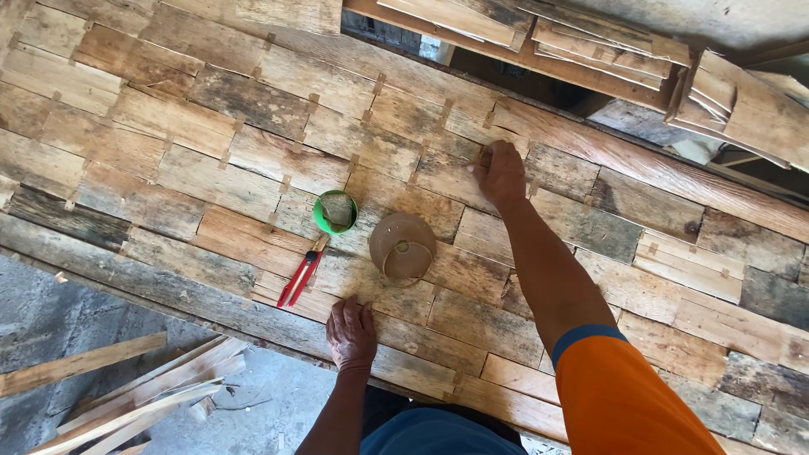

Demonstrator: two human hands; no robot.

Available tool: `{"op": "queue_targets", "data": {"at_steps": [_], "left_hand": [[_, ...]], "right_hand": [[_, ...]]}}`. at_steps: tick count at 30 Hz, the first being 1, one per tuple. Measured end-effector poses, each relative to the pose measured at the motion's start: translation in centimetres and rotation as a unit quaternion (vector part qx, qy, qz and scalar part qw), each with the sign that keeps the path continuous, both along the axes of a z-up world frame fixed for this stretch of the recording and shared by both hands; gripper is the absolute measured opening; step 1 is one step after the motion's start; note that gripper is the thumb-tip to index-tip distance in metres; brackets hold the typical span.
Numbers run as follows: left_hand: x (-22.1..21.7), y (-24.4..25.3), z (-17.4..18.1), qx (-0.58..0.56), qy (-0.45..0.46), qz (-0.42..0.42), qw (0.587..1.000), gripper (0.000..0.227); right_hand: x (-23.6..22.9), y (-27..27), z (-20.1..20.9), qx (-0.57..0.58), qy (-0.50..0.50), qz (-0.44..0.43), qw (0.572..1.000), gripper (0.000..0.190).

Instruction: Assembling and fixing small strips of bamboo or wood onto a larger surface using glue and hand tools.

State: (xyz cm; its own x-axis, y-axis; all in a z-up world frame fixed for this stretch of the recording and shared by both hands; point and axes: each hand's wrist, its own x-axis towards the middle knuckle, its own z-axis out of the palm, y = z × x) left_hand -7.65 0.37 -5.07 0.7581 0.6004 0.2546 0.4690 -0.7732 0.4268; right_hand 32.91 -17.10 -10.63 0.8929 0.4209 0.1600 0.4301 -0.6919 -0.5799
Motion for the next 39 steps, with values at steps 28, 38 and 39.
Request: {"op": "queue_targets", "data": {"at_steps": [28,38,39], "left_hand": [[-1.1,-0.3,-1.3,-0.013,0.015,-0.002,1.000,0.039],[-1.3,-0.2,-1.2,-0.030,0.007,-0.007,1.000,0.039],[-1.4,-0.2,-1.3,-0.033,0.010,-0.004,0.999,0.040]], "right_hand": [[-17.9,-3.8,2.2,-0.148,0.000,0.030,0.989,0.061],[-18.2,-3.4,1.8,-0.142,-0.016,0.010,0.990,0.064],[-18.2,-3.3,2.0,-0.134,-0.009,0.005,0.991,0.064]]}}
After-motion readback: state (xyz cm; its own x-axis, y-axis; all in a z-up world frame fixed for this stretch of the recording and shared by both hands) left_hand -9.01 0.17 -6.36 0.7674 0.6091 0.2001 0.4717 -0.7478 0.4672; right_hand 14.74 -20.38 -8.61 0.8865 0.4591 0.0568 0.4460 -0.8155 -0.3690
